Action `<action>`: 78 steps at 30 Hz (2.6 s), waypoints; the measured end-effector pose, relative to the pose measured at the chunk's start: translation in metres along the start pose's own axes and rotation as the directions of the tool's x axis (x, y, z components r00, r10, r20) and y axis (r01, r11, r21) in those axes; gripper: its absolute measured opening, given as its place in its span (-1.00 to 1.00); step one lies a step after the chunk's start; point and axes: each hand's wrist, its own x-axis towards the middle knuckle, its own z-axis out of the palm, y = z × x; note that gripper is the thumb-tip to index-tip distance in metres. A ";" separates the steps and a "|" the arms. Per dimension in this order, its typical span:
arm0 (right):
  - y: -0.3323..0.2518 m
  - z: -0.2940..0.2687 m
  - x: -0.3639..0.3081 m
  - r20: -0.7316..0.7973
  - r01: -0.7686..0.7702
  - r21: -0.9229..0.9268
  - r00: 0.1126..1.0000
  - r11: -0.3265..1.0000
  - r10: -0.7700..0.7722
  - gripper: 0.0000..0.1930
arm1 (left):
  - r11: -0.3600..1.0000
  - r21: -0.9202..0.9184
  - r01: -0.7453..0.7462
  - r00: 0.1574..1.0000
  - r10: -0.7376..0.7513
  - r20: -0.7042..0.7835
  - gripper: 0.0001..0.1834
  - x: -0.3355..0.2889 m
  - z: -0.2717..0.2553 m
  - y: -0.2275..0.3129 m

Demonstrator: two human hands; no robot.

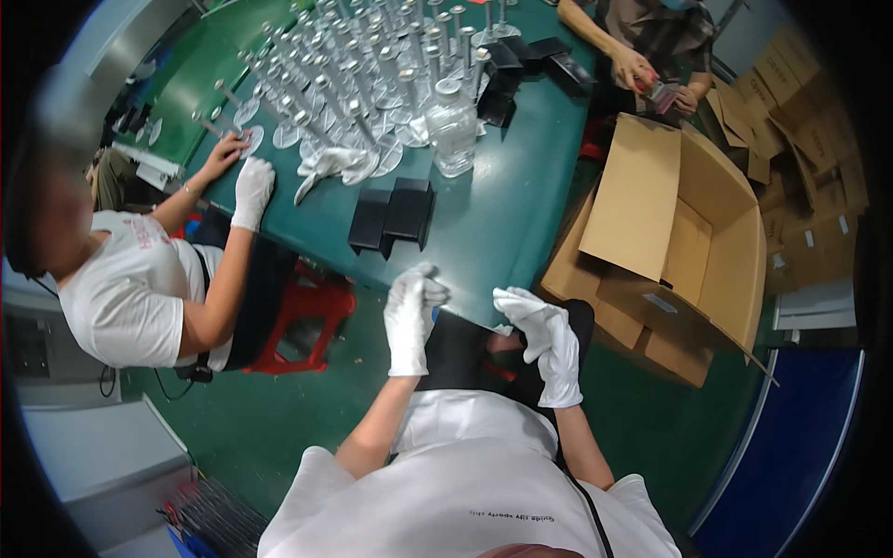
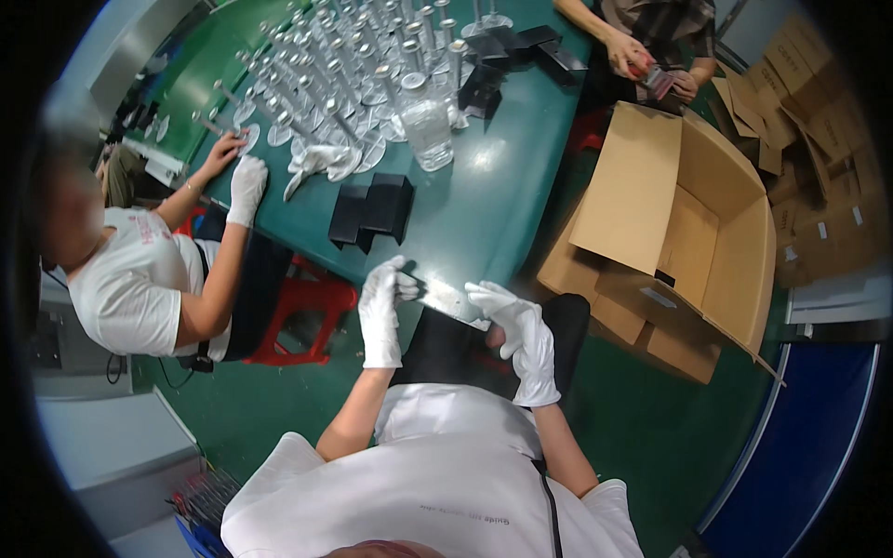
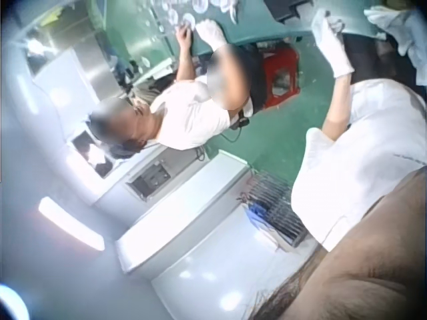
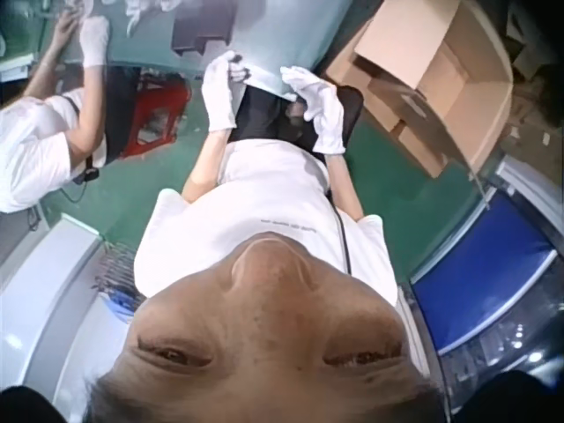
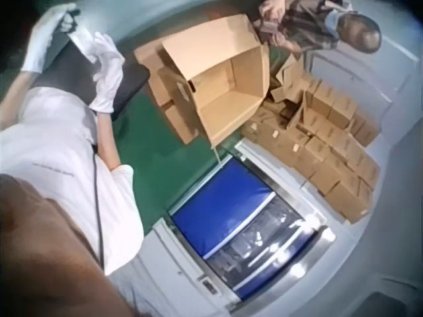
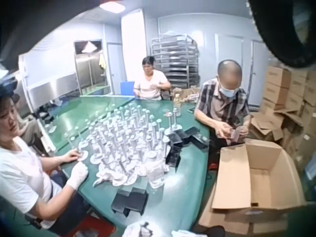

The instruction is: The person wipes the surfaces of small black rectangular electronic devices using a white cloth. They handle the items one at a time, turning them over to clean all sides, and place the cleaned units into a cardboard box.

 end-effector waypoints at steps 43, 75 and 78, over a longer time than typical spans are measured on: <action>-0.003 -0.004 0.080 0.370 -0.392 0.915 0.911 0.101 0.183 -0.45 | 0.408 -0.856 0.318 0.931 -0.307 0.199 -0.60 0.020 0.028 0.002; 0.018 0.040 0.169 0.540 0.569 -0.819 0.724 -0.070 -0.429 -0.59 | 0.245 0.752 -0.612 0.705 0.600 0.379 -0.86 0.038 0.042 -0.028; 0.000 0.064 0.169 0.526 0.581 -0.814 0.736 -0.001 -0.425 -0.59 | 0.228 0.770 -0.595 0.707 0.604 0.368 -0.87 0.036 0.040 -0.026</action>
